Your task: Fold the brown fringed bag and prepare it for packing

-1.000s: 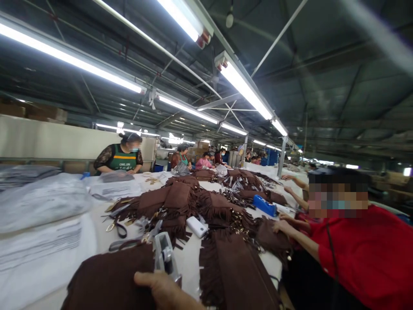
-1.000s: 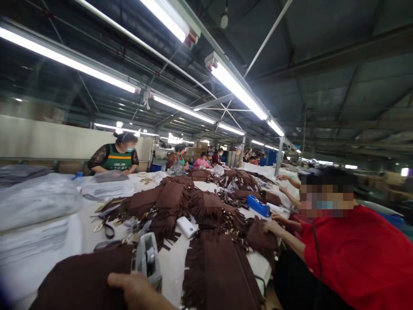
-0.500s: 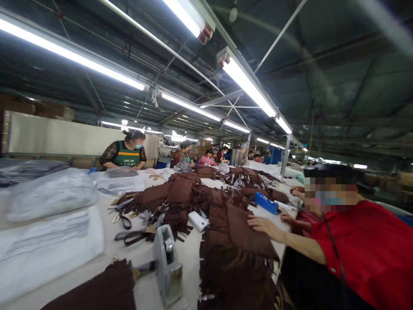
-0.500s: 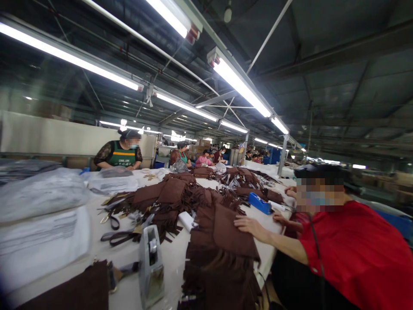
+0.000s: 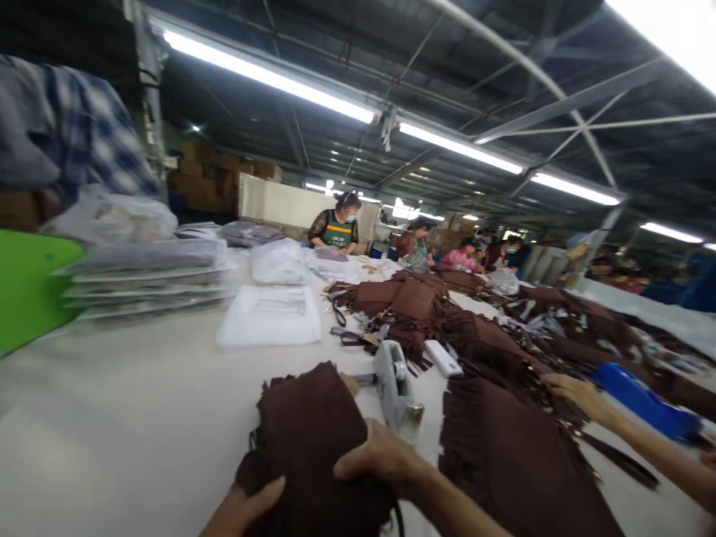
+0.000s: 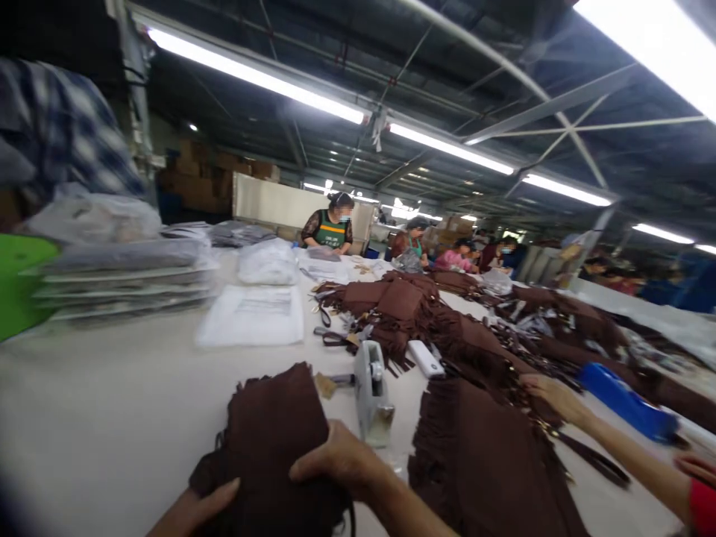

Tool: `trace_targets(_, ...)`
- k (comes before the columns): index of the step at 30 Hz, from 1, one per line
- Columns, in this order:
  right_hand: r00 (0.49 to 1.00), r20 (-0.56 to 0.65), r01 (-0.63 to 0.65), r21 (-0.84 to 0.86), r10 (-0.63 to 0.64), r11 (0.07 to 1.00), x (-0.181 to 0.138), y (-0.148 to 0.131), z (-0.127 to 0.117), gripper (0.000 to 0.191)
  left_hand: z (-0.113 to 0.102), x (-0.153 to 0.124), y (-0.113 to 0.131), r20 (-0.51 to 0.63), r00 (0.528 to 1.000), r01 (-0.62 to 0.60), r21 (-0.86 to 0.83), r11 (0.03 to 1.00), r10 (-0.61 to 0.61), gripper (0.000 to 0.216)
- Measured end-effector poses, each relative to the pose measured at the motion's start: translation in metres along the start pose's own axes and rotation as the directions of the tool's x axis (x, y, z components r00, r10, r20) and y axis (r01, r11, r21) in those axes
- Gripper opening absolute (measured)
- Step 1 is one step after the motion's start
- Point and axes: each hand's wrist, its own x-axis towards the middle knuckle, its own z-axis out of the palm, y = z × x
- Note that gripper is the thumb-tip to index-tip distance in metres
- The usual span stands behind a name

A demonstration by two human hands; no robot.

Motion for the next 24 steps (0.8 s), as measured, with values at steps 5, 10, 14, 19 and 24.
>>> trace_targets(5,0.999,0.036,0.041,-0.271,-0.032,0.962,0.005,-0.069,-0.032,0.047,-0.035,0.009,0.022,-0.076,0.977,-0.190,0.114,0.975,0.200,0.070)
trace_targets(10,1.000,-0.011,0.011,-0.513,-0.020,0.859,0.025,-0.138,-0.034,0.051,-0.067,0.009,0.047,-0.165,0.938,-0.260,0.254,0.932,0.306,0.065)
trace_targets(14,0.995,0.094,0.019,-0.437,0.024,0.899,0.049,-0.152,-0.022,0.055,-0.078,0.006,0.061,-0.167,0.924,-0.290,0.277,0.916,0.343,0.063)
trace_targets(19,0.988,0.148,0.029,-0.465,0.046,0.885,0.061,-0.144,-0.009,0.055,-0.094,-0.006,0.079,-0.174,0.913,-0.301,0.320,0.899,0.368,0.057)
trace_targets(24,0.985,0.075,0.098,-0.984,-0.155,0.148,0.062,-0.147,0.014,0.027,-0.106,-0.015,0.096,-0.205,0.868,-0.363,0.359,0.859,0.453,0.056)
